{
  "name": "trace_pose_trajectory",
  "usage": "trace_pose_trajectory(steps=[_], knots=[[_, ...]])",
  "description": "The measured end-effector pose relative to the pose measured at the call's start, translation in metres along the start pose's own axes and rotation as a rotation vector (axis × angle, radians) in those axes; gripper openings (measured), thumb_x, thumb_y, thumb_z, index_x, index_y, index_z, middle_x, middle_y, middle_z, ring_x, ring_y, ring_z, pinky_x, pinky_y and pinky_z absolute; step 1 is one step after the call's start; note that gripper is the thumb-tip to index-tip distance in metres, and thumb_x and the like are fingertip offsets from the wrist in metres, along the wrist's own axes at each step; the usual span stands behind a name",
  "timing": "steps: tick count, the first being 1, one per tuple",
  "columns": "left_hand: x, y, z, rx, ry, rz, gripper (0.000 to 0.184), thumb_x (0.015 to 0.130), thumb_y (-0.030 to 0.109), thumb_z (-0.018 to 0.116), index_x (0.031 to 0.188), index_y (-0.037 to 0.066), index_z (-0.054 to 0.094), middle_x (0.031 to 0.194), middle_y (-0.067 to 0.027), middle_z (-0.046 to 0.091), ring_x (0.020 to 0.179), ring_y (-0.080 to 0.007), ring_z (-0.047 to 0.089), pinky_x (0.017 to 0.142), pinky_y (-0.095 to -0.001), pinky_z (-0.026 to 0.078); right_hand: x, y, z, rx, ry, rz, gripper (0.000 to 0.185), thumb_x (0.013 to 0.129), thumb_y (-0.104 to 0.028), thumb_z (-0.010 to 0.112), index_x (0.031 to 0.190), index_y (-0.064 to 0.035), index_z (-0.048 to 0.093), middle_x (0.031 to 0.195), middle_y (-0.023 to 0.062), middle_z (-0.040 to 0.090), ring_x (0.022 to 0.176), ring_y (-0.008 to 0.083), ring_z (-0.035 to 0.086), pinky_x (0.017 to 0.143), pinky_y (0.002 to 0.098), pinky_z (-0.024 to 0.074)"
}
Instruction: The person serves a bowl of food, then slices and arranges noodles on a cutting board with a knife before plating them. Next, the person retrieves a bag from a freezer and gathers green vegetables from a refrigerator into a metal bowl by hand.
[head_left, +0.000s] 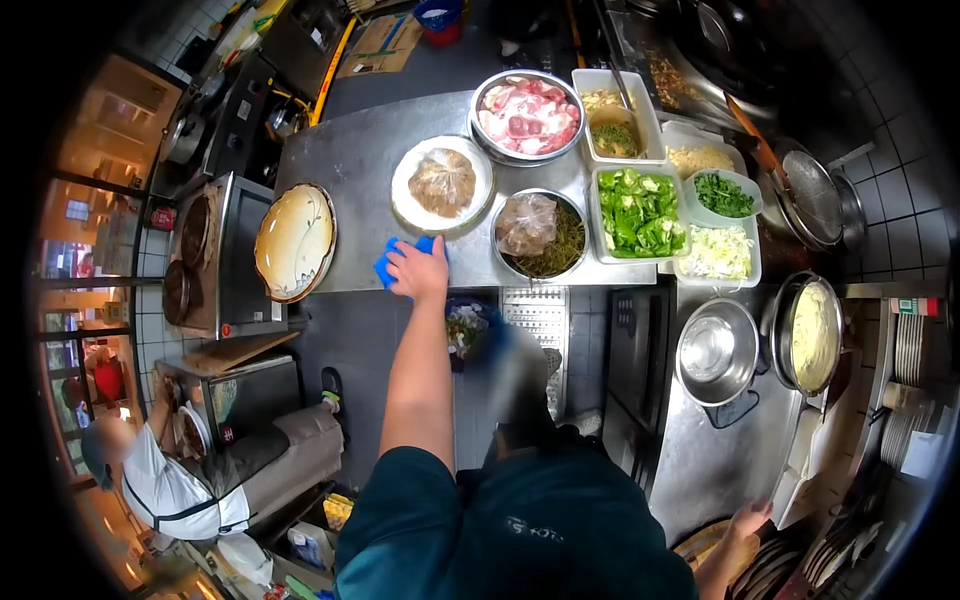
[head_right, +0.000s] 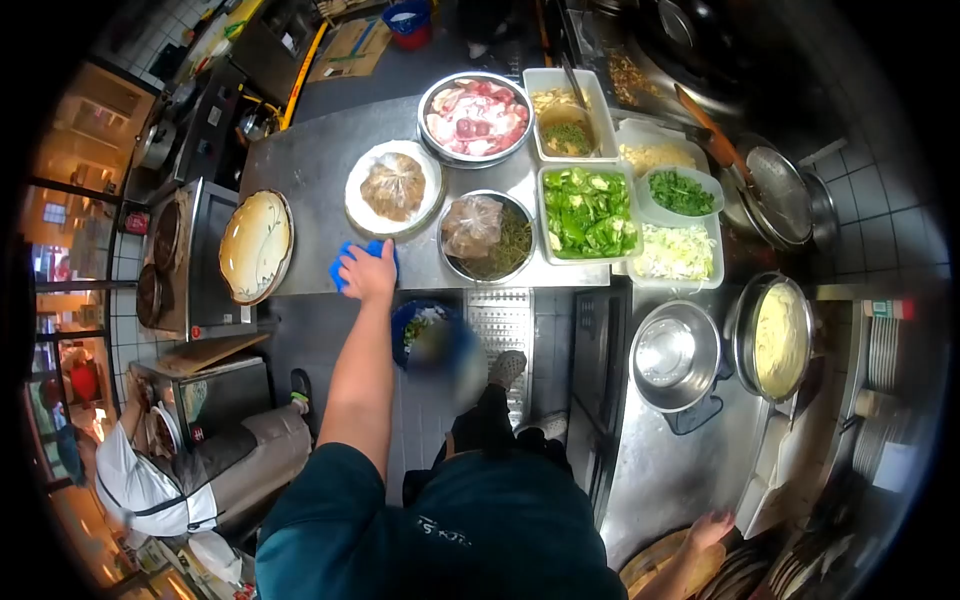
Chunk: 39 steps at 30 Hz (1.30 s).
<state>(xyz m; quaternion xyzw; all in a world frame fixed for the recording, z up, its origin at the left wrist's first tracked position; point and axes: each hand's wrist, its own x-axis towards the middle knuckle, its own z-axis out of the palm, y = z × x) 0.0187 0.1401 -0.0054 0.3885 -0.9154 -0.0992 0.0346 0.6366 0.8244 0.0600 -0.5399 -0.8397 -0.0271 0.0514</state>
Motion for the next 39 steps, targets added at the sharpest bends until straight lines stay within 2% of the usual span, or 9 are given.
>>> trace_pose_trajectory(steps=[4, 7, 12, 16, 22, 26, 29, 32, 39], knots=[[0.038, -0.018, 0.006, 0.017, -0.020, 0.172, 0.081, 0.085, 0.064, 0.068, 0.123, -0.008, 0.062, 0.128, -0.0289, 0.057, 0.119, -0.0451, 0.053, 0.105, -0.0480, 0.043, -0.004, -0.030, -0.003, 0.041, -0.008, -0.030, 0.041, 0.088, -0.012, 0.069, 0.128, -0.0071, 0.065, 0.146, 0.0223, 0.048, 0.136, 0.0408, 0.046, 0.112, 0.0467, 0.0407], [0.017, -0.006, -0.006, 0.013, -0.081, 0.194, 0.077, 0.085, 0.059, 0.070, 0.124, -0.007, 0.062, 0.128, -0.0325, 0.055, 0.119, -0.0457, 0.052, 0.107, -0.0510, 0.041, -0.009, -0.036, 0.002, 0.032, -0.022, -0.051, 0.041, 0.087, -0.012, 0.070, 0.128, -0.0088, 0.065, 0.145, 0.0233, 0.048, 0.135, 0.0411, 0.046, 0.111, 0.0466, 0.0408], [-0.036, -0.001, -0.010, -0.246, -0.159, 0.439, 0.091, 0.080, 0.035, 0.081, 0.147, -0.008, 0.038, 0.141, -0.0374, 0.045, 0.131, -0.0522, 0.044, 0.113, -0.0512, 0.036, -0.025, -0.055, 0.003, 0.129, 0.021, -0.092, 0.040, 0.090, -0.013, 0.070, 0.129, -0.0023, 0.063, 0.148, 0.0244, 0.046, 0.136, 0.0403, 0.046, 0.112, 0.0454, 0.0404], [-0.042, -0.006, -0.008, -0.364, -0.154, 0.498, 0.074, 0.078, 0.021, 0.084, 0.137, -0.008, 0.049, 0.132, -0.0316, 0.051, 0.121, -0.0470, 0.053, 0.104, -0.0467, 0.045, -0.037, -0.058, 0.007, 0.175, 0.010, -0.056, 0.041, 0.090, -0.014, 0.071, 0.129, -0.0021, 0.064, 0.149, 0.0234, 0.045, 0.134, 0.0396, 0.048, 0.111, 0.0446, 0.0420], [-0.040, 0.009, 0.004, -0.356, -0.198, 0.561, 0.065, 0.076, 0.029, 0.086, 0.125, -0.005, 0.058, 0.121, -0.0275, 0.060, 0.113, -0.0459, 0.057, 0.100, -0.0499, 0.047, -0.049, -0.052, 0.012, 0.179, 0.027, -0.042, 0.038, 0.091, -0.014, 0.071, 0.126, -0.0015, 0.065, 0.149, 0.0219, 0.046, 0.132, 0.0387, 0.051, 0.108, 0.0440, 0.0447], [-0.051, 0.005, -0.025, -0.168, -0.177, 0.587, 0.079, 0.077, 0.033, 0.084, 0.141, 0.000, 0.050, 0.135, -0.0273, 0.056, 0.121, -0.0454, 0.052, 0.103, -0.0495, 0.045, -0.063, -0.056, 0.003, 0.352, 0.007, 0.058, 0.035, 0.092, -0.015, 0.070, 0.123, -0.0015, 0.066, 0.149, 0.0212, 0.046, 0.132, 0.0380, 0.051, 0.107, 0.0437, 0.0456], [-0.065, 0.003, -0.039, -0.100, -0.046, 0.683, 0.085, 0.079, 0.028, 0.083, 0.149, 0.004, 0.043, 0.140, -0.0269, 0.053, 0.126, -0.0457, 0.049, 0.106, -0.0487, 0.044, -0.074, -0.053, -0.001, 0.347, -0.003, 0.105, 0.034, 0.092, -0.015, 0.070, 0.123, -0.0015, 0.066, 0.150, 0.0210, 0.046, 0.132, 0.0376, 0.051, 0.106, 0.0430, 0.0464], [-0.056, -0.004, -0.020, -0.216, -0.150, 0.839, 0.078, 0.081, 0.022, 0.082, 0.148, 0.007, 0.047, 0.142, -0.0262, 0.050, 0.127, -0.0449, 0.050, 0.107, -0.0490, 0.043, -0.085, -0.046, 0.000, 0.242, 0.018, 0.049, 0.034, 0.092, -0.015, 0.070, 0.123, -0.0013, 0.066, 0.149, 0.0210, 0.046, 0.131, 0.0377, 0.052, 0.105, 0.0421, 0.0474], [-0.037, -0.002, 0.004, -0.225, -0.172, 0.848, 0.063, 0.080, 0.015, 0.080, 0.138, 0.005, 0.058, 0.137, -0.0262, 0.055, 0.124, -0.0448, 0.051, 0.107, -0.0499, 0.043, -0.092, -0.034, 0.013, 0.300, -0.015, 0.081, 0.036, 0.089, -0.010, 0.071, 0.123, -0.0001, 0.065, 0.148, 0.0232, 0.048, 0.132, 0.0394, 0.051, 0.107, 0.0435, 0.0454]])
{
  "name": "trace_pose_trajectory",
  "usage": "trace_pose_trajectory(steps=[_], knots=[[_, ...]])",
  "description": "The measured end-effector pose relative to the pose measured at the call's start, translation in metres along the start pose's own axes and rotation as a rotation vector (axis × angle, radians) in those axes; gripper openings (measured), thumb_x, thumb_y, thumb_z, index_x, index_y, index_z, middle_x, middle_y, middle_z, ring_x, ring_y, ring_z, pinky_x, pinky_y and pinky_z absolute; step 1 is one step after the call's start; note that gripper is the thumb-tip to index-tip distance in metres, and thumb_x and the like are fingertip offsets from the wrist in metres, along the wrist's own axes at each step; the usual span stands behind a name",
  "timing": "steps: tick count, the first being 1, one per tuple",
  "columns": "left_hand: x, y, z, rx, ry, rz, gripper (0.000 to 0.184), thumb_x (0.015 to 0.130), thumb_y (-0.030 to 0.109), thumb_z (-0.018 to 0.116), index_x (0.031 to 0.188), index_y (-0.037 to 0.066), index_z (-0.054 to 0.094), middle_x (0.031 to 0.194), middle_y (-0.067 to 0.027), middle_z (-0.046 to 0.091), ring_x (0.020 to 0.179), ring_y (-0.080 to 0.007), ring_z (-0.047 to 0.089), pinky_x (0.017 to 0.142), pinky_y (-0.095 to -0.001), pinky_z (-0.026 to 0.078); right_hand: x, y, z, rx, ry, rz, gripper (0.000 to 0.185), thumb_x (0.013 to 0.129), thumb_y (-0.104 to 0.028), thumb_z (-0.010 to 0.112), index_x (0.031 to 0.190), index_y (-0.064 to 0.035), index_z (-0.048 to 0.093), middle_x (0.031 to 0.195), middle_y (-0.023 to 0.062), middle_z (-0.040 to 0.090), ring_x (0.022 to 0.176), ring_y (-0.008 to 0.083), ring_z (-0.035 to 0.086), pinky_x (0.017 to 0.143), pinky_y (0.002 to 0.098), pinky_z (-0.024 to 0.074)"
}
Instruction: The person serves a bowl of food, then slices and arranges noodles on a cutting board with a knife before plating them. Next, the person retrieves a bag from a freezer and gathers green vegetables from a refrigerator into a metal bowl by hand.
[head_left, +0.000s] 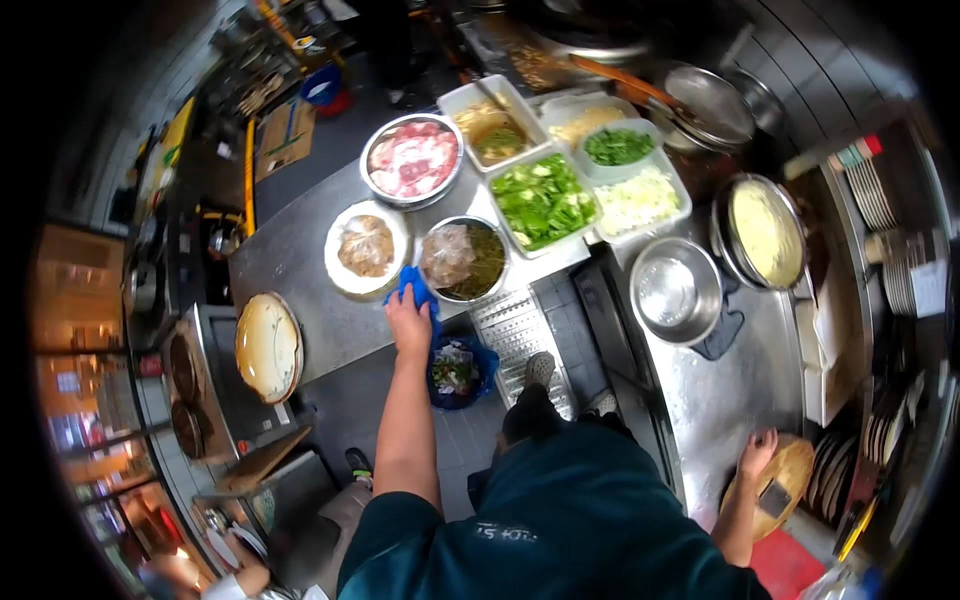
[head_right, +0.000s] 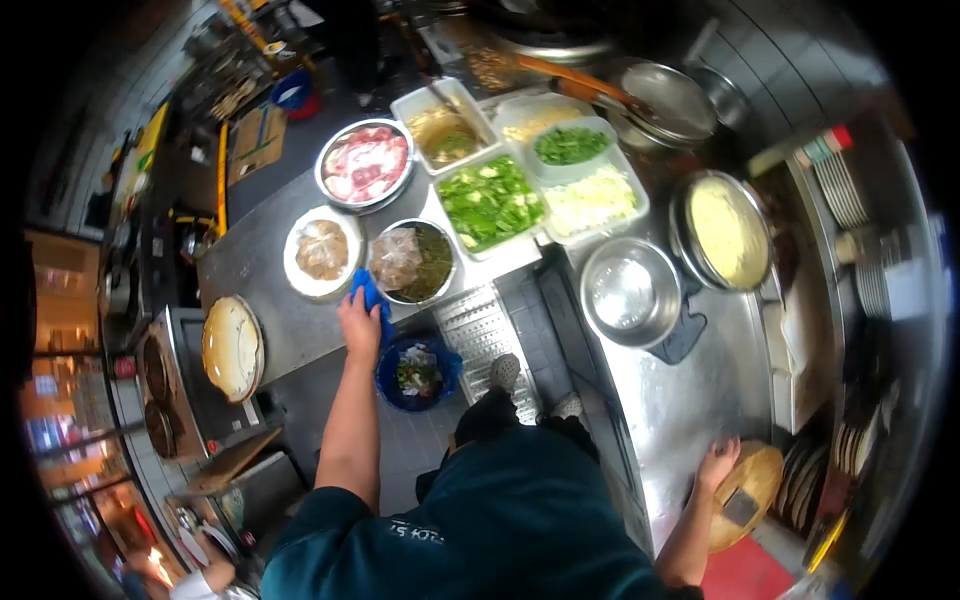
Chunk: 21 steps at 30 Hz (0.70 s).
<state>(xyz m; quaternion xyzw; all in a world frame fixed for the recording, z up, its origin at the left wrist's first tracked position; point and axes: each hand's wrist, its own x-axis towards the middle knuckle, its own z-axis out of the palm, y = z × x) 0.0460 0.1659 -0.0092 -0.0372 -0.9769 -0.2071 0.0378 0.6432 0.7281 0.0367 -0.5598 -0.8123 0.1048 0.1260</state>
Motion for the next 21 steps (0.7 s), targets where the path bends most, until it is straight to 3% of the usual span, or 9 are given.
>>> trace_pose_trajectory(steps=[2, 4, 8, 11, 13, 16, 19, 21], knots=[[0.005, -0.005, 0.009, -0.011, -0.012, 0.048, 0.062, 0.080, 0.015, 0.080, 0.137, 0.003, 0.058, 0.135, -0.0269, 0.056, 0.123, -0.0446, 0.052, 0.107, -0.0492, 0.043, 0.003, 0.015, 0.007, -0.025, 0.019, 0.020, 0.040, 0.086, -0.007, 0.071, 0.124, -0.0004, 0.065, 0.146, 0.0251, 0.049, 0.134, 0.0418, 0.048, 0.112, 0.0457, 0.0411], [0.005, 0.000, -0.005, -0.090, -0.087, 0.169, 0.069, 0.078, 0.017, 0.082, 0.138, -0.004, 0.054, 0.137, -0.0275, 0.056, 0.127, -0.0451, 0.051, 0.111, -0.0518, 0.038, -0.003, -0.035, -0.020, -0.095, -0.002, 0.000, 0.040, 0.086, -0.008, 0.071, 0.125, -0.0022, 0.066, 0.148, 0.0249, 0.048, 0.137, 0.0411, 0.045, 0.115, 0.0465, 0.0381], [-0.025, -0.002, -0.013, -0.055, 0.227, 0.264, 0.068, 0.086, 0.024, 0.076, 0.139, -0.010, 0.050, 0.138, -0.0313, 0.053, 0.125, -0.0487, 0.051, 0.111, -0.0539, 0.036, -0.004, -0.057, -0.035, 0.049, 0.066, 0.087, 0.037, 0.086, -0.012, 0.072, 0.122, -0.0049, 0.067, 0.150, 0.0241, 0.045, 0.137, 0.0426, 0.045, 0.114, 0.0459, 0.0397], [-0.061, -0.001, -0.003, -0.019, 0.401, 0.353, 0.071, 0.096, 0.038, 0.067, 0.146, -0.008, 0.043, 0.144, -0.0344, 0.046, 0.129, -0.0519, 0.046, 0.111, -0.0553, 0.036, -0.018, -0.071, -0.059, 0.075, 0.171, 0.069, 0.035, 0.086, -0.012, 0.073, 0.120, -0.0051, 0.068, 0.151, 0.0242, 0.045, 0.138, 0.0430, 0.044, 0.114, 0.0459, 0.0395], [-0.094, 0.025, 0.006, -0.025, 0.309, 0.445, 0.072, 0.100, 0.040, 0.060, 0.151, -0.006, 0.039, 0.153, -0.0325, 0.037, 0.141, -0.0490, 0.036, 0.117, -0.0571, 0.028, -0.031, -0.074, -0.078, 0.032, 0.205, 0.072, 0.035, 0.083, -0.010, 0.074, 0.117, -0.0048, 0.070, 0.150, 0.0250, 0.045, 0.137, 0.0436, 0.045, 0.114, 0.0468, 0.0396], [-0.137, 0.098, 0.014, -0.169, -0.043, 0.705, 0.069, 0.095, 0.024, 0.061, 0.151, -0.007, 0.035, 0.159, -0.0325, 0.026, 0.146, -0.0478, 0.028, 0.121, -0.0540, 0.023, -0.060, -0.043, -0.089, -0.034, 0.275, 0.045, 0.035, 0.081, -0.008, 0.074, 0.116, -0.0035, 0.070, 0.148, 0.0258, 0.048, 0.136, 0.0437, 0.046, 0.113, 0.0481, 0.0397], [-0.178, 0.193, 0.028, -0.348, -0.337, 0.921, 0.069, 0.086, 0.009, 0.066, 0.148, -0.004, 0.039, 0.156, -0.0324, 0.030, 0.145, -0.0497, 0.030, 0.120, -0.0552, 0.026, -0.092, -0.007, -0.099, -0.034, 0.316, 0.119, 0.035, 0.079, -0.005, 0.074, 0.114, -0.0022, 0.070, 0.145, 0.0264, 0.050, 0.135, 0.0451, 0.047, 0.113, 0.0497, 0.0397], [-0.209, 0.259, 0.037, -0.431, -0.466, 1.070, 0.069, 0.086, 0.008, 0.067, 0.147, -0.005, 0.040, 0.154, -0.0332, 0.033, 0.142, -0.0506, 0.033, 0.118, -0.0552, 0.029, -0.113, 0.028, -0.102, -0.025, 0.346, 0.163, 0.036, 0.079, -0.005, 0.073, 0.115, -0.0028, 0.070, 0.147, 0.0253, 0.048, 0.135, 0.0453, 0.046, 0.113, 0.0495, 0.0393]])
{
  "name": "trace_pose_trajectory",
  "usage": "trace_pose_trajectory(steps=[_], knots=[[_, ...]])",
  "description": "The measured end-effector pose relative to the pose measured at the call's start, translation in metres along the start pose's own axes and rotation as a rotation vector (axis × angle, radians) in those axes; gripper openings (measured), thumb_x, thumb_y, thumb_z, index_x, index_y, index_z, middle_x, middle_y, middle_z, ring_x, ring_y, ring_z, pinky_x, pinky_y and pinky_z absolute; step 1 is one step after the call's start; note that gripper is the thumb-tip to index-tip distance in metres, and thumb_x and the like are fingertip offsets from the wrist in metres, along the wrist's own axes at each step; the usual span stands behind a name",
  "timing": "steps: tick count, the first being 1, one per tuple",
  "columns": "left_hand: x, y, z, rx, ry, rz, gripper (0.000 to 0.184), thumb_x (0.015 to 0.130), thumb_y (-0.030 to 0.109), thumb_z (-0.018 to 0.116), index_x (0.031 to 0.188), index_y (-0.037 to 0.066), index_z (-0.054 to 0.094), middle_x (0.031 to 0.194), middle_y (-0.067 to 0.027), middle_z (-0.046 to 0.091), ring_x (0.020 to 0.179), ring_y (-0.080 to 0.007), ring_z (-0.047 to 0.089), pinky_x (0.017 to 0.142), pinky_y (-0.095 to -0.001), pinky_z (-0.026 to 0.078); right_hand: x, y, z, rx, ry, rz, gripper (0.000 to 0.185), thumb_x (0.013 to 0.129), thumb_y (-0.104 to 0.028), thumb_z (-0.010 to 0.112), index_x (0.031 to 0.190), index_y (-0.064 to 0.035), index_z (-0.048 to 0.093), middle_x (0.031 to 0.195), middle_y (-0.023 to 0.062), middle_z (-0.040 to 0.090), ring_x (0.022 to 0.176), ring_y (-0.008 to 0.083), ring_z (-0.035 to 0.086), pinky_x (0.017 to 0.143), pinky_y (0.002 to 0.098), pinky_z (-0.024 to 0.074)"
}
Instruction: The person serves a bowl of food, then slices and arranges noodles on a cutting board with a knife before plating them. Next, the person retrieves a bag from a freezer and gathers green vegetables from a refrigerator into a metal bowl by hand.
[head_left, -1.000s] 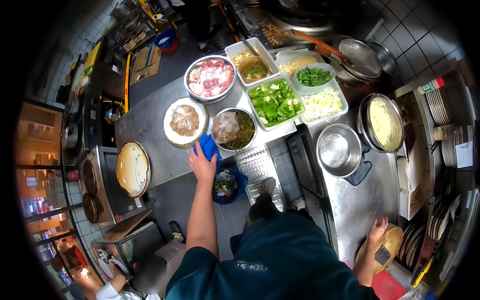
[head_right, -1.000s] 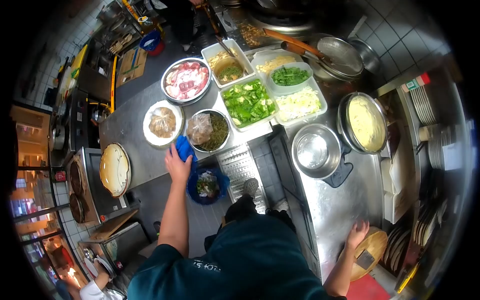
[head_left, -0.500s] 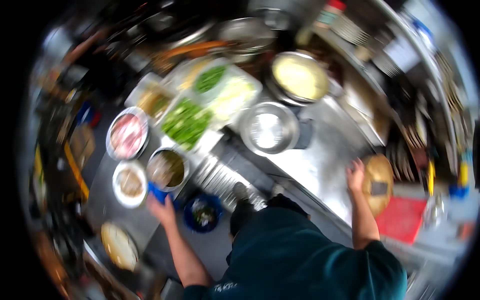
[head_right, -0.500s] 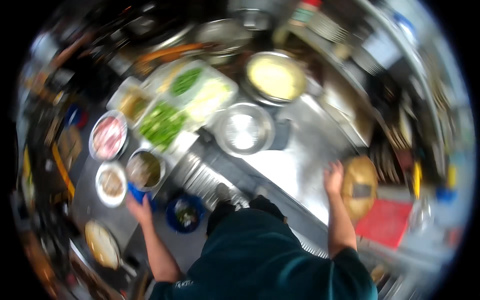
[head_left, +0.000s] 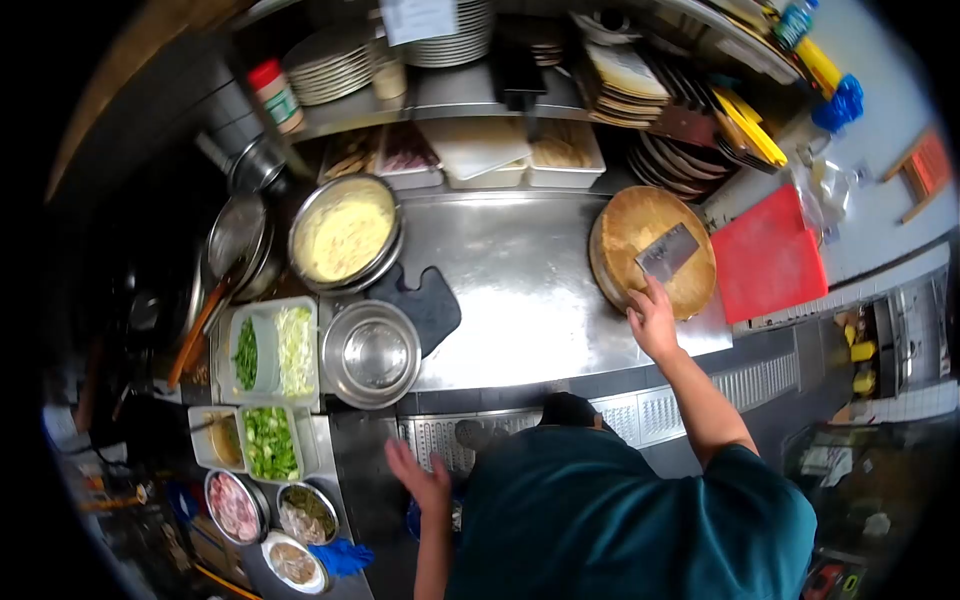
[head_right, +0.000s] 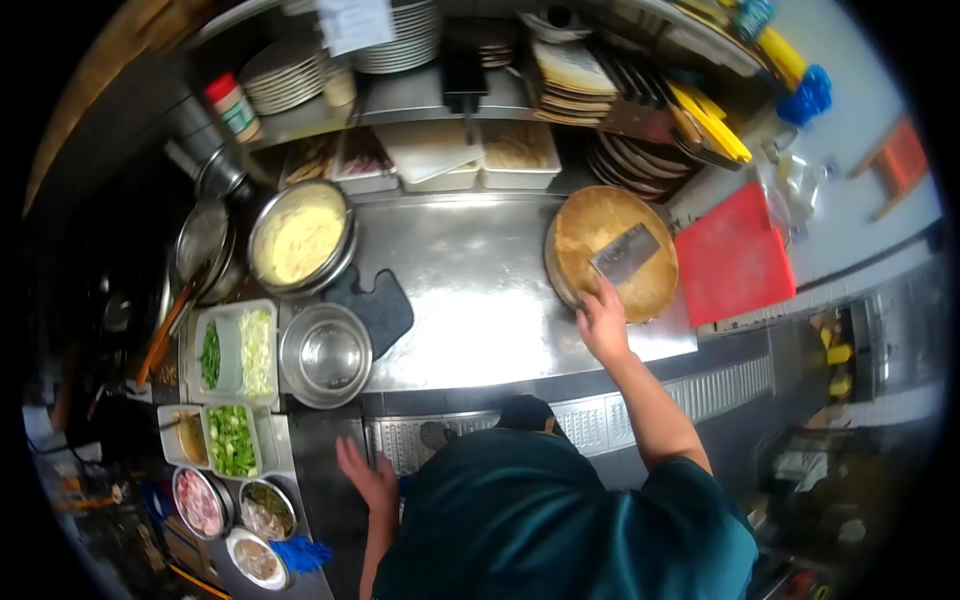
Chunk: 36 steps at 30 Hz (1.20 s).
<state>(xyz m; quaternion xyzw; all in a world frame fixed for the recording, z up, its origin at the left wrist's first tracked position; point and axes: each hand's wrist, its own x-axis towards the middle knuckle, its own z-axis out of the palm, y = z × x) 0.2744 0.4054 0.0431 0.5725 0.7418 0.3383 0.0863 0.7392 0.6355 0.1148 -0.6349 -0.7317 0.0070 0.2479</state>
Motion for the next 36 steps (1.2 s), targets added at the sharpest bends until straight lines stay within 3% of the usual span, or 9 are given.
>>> trace_pose_trajectory(steps=[7, 13, 15, 20, 24, 26, 28, 32, 36], knots=[[0.132, 0.165, 0.134, -0.201, -0.301, 0.260, 0.045, 0.091, 0.013, 0.067, 0.131, -0.006, 0.058, 0.136, -0.0284, 0.056, 0.125, -0.0440, 0.055, 0.107, -0.0452, 0.046, -0.008, 0.110, -0.036, -0.004, 0.007, 0.067, 0.036, 0.080, -0.004, 0.072, 0.117, -0.0039, 0.069, 0.148, 0.0231, 0.047, 0.137, 0.0444, 0.045, 0.114, 0.0509, 0.0388], [0.171, 0.335, 0.241, -0.222, -0.551, 0.558, 0.043, 0.088, 0.015, 0.070, 0.126, -0.003, 0.063, 0.127, -0.0249, 0.059, 0.112, -0.0405, 0.060, 0.097, -0.0451, 0.052, 0.021, 0.181, -0.062, 0.074, 0.018, 0.060, 0.035, 0.082, -0.004, 0.071, 0.117, -0.0037, 0.069, 0.146, 0.0219, 0.050, 0.138, 0.0436, 0.045, 0.113, 0.0504, 0.0398], [0.181, 0.379, 0.261, -0.178, -0.516, 0.671, 0.039, 0.087, 0.014, 0.071, 0.122, -0.001, 0.065, 0.122, -0.0211, 0.062, 0.107, -0.0380, 0.063, 0.092, -0.0438, 0.054, 0.045, 0.197, -0.065, 0.077, 0.036, 0.034, 0.035, 0.082, -0.003, 0.071, 0.117, -0.0035, 0.069, 0.144, 0.0208, 0.053, 0.137, 0.0430, 0.046, 0.113, 0.0503, 0.0401], [0.211, 0.394, 0.303, -0.146, -0.388, 0.534, 0.043, 0.085, 0.009, 0.070, 0.126, -0.003, 0.062, 0.129, -0.0224, 0.060, 0.116, -0.0405, 0.058, 0.098, -0.0449, 0.052, 0.148, 0.192, -0.046, 0.230, -0.108, -0.147, 0.041, 0.085, -0.005, 0.072, 0.125, -0.0018, 0.065, 0.142, 0.0168, 0.057, 0.136, 0.0379, 0.049, 0.114, 0.0477, 0.0396], [0.226, 0.382, 0.301, -0.064, -0.407, 0.425, 0.040, 0.087, 0.007, 0.068, 0.124, -0.004, 0.064, 0.134, -0.0253, 0.057, 0.121, -0.0408, 0.055, 0.103, -0.0449, 0.049, 0.240, 0.161, 0.028, 0.218, -0.100, -0.427, 0.047, 0.089, -0.008, 0.065, 0.134, 0.0006, 0.057, 0.139, 0.0169, 0.058, 0.138, 0.0357, 0.047, 0.119, 0.0478, 0.0331], [0.229, 0.374, 0.298, -0.029, -0.407, 0.389, 0.040, 0.087, 0.007, 0.067, 0.126, -0.004, 0.064, 0.136, -0.0253, 0.056, 0.123, -0.0410, 0.055, 0.103, -0.0452, 0.049, 0.280, 0.140, 0.072, 0.264, -0.069, -0.438, 0.047, 0.088, -0.006, 0.063, 0.134, 0.0011, 0.057, 0.135, 0.0168, 0.060, 0.133, 0.0351, 0.050, 0.121, 0.0480, 0.0302], [0.230, 0.366, 0.292, -0.013, -0.430, 0.315, 0.040, 0.089, 0.007, 0.065, 0.127, -0.004, 0.063, 0.139, -0.0264, 0.054, 0.125, -0.0421, 0.053, 0.104, -0.0458, 0.049, 0.308, 0.131, 0.121, 0.182, -0.199, -0.360, 0.044, 0.087, -0.003, 0.061, 0.130, -0.0011, 0.060, 0.129, 0.0159, 0.062, 0.128, 0.0344, 0.053, 0.120, 0.0483, 0.0305], [0.227, 0.341, 0.278, -0.037, -0.377, 0.235, 0.041, 0.089, 0.006, 0.065, 0.129, -0.005, 0.062, 0.138, -0.0287, 0.053, 0.124, -0.0437, 0.053, 0.105, -0.0461, 0.048, 0.318, 0.118, 0.148, 0.054, -0.353, -0.315, 0.037, 0.085, 0.000, 0.057, 0.121, -0.0053, 0.065, 0.117, 0.0137, 0.066, 0.118, 0.0326, 0.058, 0.118, 0.0497, 0.0335], [0.207, 0.300, 0.268, -0.086, -0.340, 0.107, 0.042, 0.088, 0.005, 0.065, 0.129, -0.005, 0.061, 0.137, -0.0276, 0.053, 0.122, -0.0435, 0.054, 0.104, -0.0465, 0.048, 0.284, 0.114, 0.132, 0.162, -0.402, -0.483, 0.035, 0.085, 0.003, 0.054, 0.116, -0.0069, 0.067, 0.108, 0.0136, 0.068, 0.109, 0.0327, 0.062, 0.114, 0.0496, 0.0386]])
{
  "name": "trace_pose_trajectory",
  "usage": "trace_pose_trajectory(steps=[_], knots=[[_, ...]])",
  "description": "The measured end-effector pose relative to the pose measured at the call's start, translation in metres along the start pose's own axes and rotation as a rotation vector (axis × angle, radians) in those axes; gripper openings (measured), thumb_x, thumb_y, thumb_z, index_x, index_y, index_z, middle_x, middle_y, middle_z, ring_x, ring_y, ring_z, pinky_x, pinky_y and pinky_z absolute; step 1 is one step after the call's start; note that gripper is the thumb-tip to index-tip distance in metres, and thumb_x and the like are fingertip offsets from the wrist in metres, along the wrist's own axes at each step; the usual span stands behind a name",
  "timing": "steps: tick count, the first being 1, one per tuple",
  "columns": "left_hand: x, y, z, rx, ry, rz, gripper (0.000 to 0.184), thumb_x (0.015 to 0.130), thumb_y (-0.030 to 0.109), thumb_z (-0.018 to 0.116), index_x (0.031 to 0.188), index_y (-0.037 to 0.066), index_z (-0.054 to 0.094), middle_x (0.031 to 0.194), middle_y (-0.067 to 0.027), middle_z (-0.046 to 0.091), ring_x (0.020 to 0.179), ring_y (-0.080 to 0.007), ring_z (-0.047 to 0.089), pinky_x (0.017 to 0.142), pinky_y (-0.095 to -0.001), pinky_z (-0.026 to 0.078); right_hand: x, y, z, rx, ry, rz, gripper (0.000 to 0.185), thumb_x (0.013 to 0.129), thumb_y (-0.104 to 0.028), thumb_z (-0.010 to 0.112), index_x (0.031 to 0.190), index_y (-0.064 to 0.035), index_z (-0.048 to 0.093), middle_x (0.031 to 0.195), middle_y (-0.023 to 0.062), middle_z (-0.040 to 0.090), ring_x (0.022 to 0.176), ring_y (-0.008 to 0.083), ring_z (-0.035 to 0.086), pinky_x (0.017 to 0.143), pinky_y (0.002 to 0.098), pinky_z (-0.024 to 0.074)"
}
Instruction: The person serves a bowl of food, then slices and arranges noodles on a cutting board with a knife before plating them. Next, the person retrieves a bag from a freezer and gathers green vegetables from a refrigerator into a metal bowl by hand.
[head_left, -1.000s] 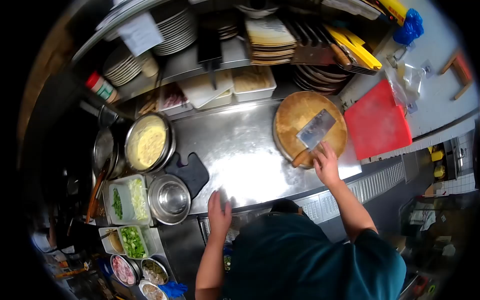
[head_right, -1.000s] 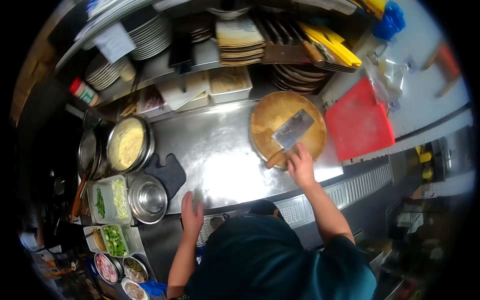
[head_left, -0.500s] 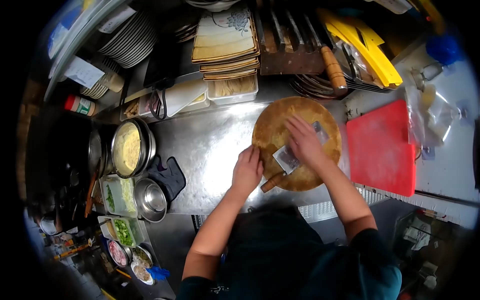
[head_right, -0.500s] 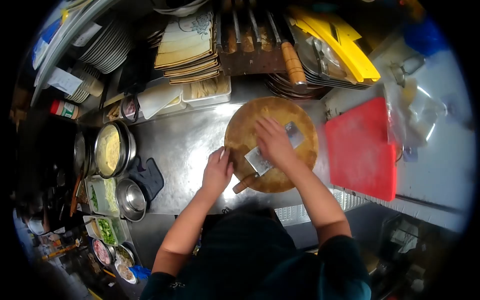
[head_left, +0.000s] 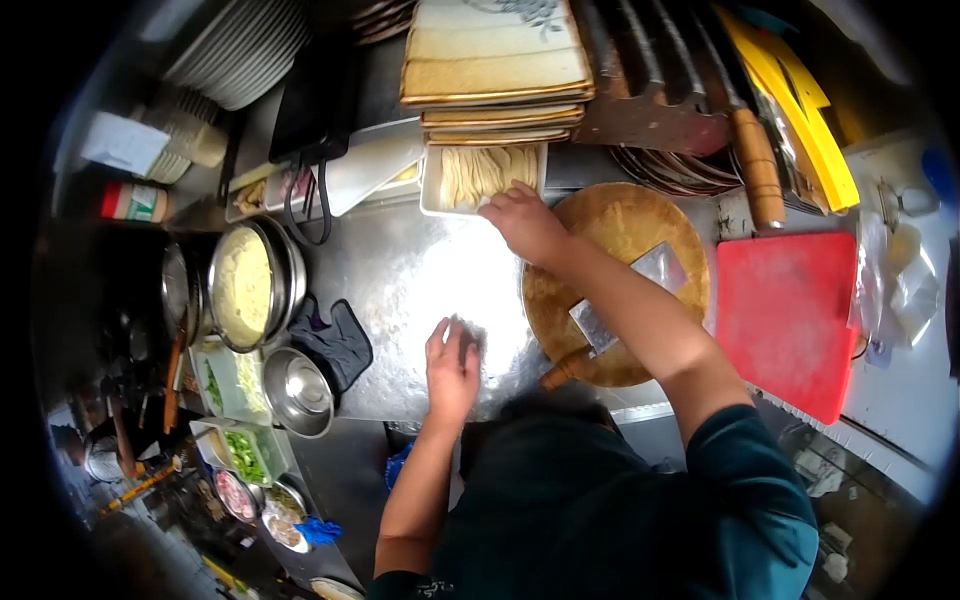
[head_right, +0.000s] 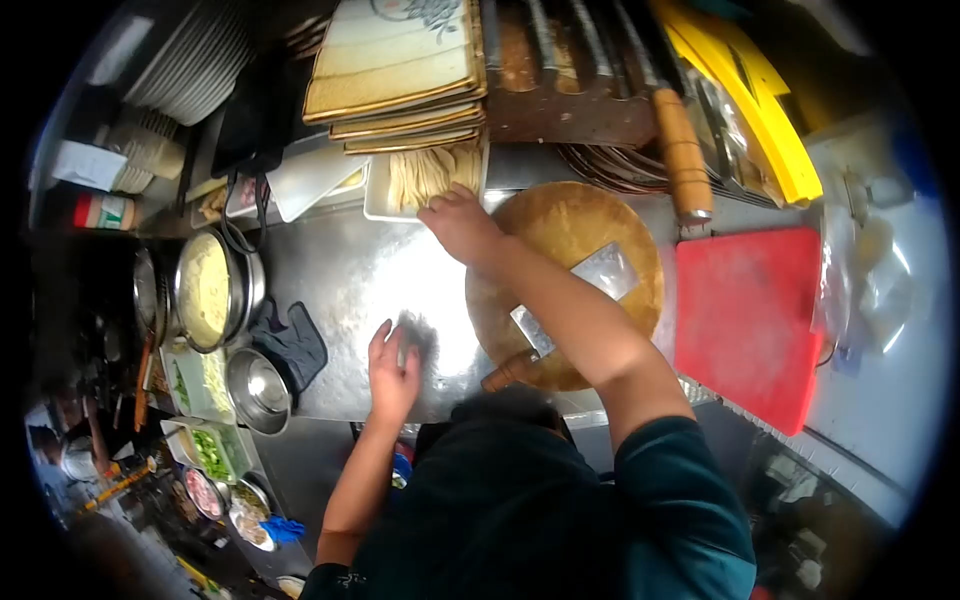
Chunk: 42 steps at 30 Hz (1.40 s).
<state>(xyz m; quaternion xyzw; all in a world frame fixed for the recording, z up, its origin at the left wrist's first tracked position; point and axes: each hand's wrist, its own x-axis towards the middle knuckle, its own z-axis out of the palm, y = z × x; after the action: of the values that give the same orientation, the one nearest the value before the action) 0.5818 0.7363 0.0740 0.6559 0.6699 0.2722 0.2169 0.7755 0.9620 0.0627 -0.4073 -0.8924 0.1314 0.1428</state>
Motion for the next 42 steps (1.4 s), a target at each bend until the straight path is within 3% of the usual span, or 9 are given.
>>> trace_pose_trajectory(steps=[6, 13, 17, 18, 21, 26, 31, 40, 42], knots=[[-0.030, -0.045, 0.003, -0.121, -0.003, -0.102, 0.046, 0.093, 0.006, 0.065, 0.136, -0.005, 0.055, 0.138, -0.0240, 0.056, 0.123, -0.0378, 0.057, 0.104, -0.0427, 0.048, -0.030, -0.053, 0.012, 0.060, -0.024, -0.163, 0.021, 0.085, -0.007, 0.056, 0.105, -0.0053, 0.065, 0.095, 0.0119, 0.064, 0.097, 0.0317, 0.063, 0.092, 0.0444, 0.0489], [-0.015, -0.059, -0.014, -1.193, 0.213, -0.757, 0.049, 0.108, 0.023, 0.051, 0.147, -0.004, 0.040, 0.131, -0.0135, 0.059, 0.115, -0.0189, 0.060, 0.093, -0.0301, 0.051, -0.071, -0.159, 0.052, 0.315, -0.184, -0.268, 0.017, 0.087, -0.011, 0.057, 0.100, -0.0031, 0.064, 0.092, 0.0114, 0.062, 0.091, 0.0298, 0.063, 0.079, 0.0430, 0.0516], [-0.043, -0.077, -0.025, -0.865, 0.278, -0.772, 0.057, 0.101, 0.017, 0.059, 0.148, -0.007, 0.038, 0.139, -0.0194, 0.052, 0.125, -0.0278, 0.055, 0.105, -0.0398, 0.044, -0.098, -0.196, 0.076, 0.316, -0.257, -0.369, 0.026, 0.087, -0.013, 0.057, 0.110, -0.0027, 0.064, 0.101, 0.0114, 0.063, 0.098, 0.0292, 0.063, 0.086, 0.0419, 0.0507], [-0.056, -0.078, -0.019, -0.267, 0.371, -0.792, 0.067, 0.096, 0.014, 0.064, 0.152, -0.008, 0.033, 0.152, -0.0263, 0.040, 0.135, -0.0356, 0.047, 0.114, -0.0445, 0.036, -0.097, -0.198, 0.061, 0.370, -0.316, -0.389, 0.031, 0.088, -0.012, 0.057, 0.116, -0.0024, 0.064, 0.107, 0.0124, 0.063, 0.101, 0.0303, 0.063, 0.090, 0.0419, 0.0505], [-0.043, -0.047, -0.046, -0.031, 0.459, -0.327, 0.074, 0.092, 0.010, 0.065, 0.154, -0.008, 0.028, 0.159, -0.0306, 0.028, 0.141, -0.0401, 0.040, 0.116, -0.0454, 0.034, -0.114, -0.193, 0.029, 0.471, -0.317, -0.298, 0.042, 0.087, -0.010, 0.058, 0.129, -0.0063, 0.063, 0.129, 0.0133, 0.062, 0.115, 0.0317, 0.061, 0.101, 0.0428, 0.0479], [0.046, -0.022, -0.020, -0.202, 0.130, -0.114, 0.046, 0.089, -0.001, 0.061, 0.133, -0.010, 0.053, 0.132, -0.0287, 0.057, 0.122, -0.0459, 0.055, 0.104, -0.0478, 0.046, -0.138, -0.160, -0.028, 0.356, -0.169, -0.112, 0.045, 0.083, -0.005, 0.065, 0.128, -0.0062, 0.064, 0.134, 0.0143, 0.061, 0.116, 0.0338, 0.061, 0.100, 0.0423, 0.0501], [0.118, -0.061, 0.047, 0.341, -0.286, -0.174, 0.036, 0.081, 0.009, 0.069, 0.114, -0.003, 0.060, 0.111, -0.0254, 0.062, 0.102, -0.0442, 0.062, 0.094, -0.0509, 0.050, -0.152, -0.145, -0.066, 0.417, 0.000, 0.019, 0.038, 0.081, 0.003, 0.067, 0.119, -0.0021, 0.068, 0.126, 0.0166, 0.064, 0.106, 0.0357, 0.064, 0.091, 0.0424, 0.0544], [0.120, -0.073, 0.062, 0.001, -0.287, -0.027, 0.061, 0.081, 0.010, 0.072, 0.136, -0.002, 0.052, 0.111, -0.0219, 0.065, 0.104, -0.0383, 0.064, 0.093, -0.0448, 0.053, -0.190, -0.131, -0.061, 0.510, 0.125, 0.182, 0.035, 0.079, 0.005, 0.069, 0.114, -0.0015, 0.069, 0.124, 0.0176, 0.064, 0.103, 0.0368, 0.065, 0.088, 0.0428, 0.0548], [0.122, -0.078, 0.065, -0.332, -0.359, -0.331, 0.067, 0.082, 0.009, 0.074, 0.142, -0.002, 0.048, 0.113, -0.0194, 0.066, 0.103, -0.0319, 0.065, 0.091, -0.0400, 0.053, -0.193, -0.129, -0.062, 0.521, 0.125, 0.203, 0.035, 0.080, 0.004, 0.069, 0.114, -0.0016, 0.069, 0.124, 0.0173, 0.065, 0.103, 0.0367, 0.065, 0.087, 0.0424, 0.0553]])
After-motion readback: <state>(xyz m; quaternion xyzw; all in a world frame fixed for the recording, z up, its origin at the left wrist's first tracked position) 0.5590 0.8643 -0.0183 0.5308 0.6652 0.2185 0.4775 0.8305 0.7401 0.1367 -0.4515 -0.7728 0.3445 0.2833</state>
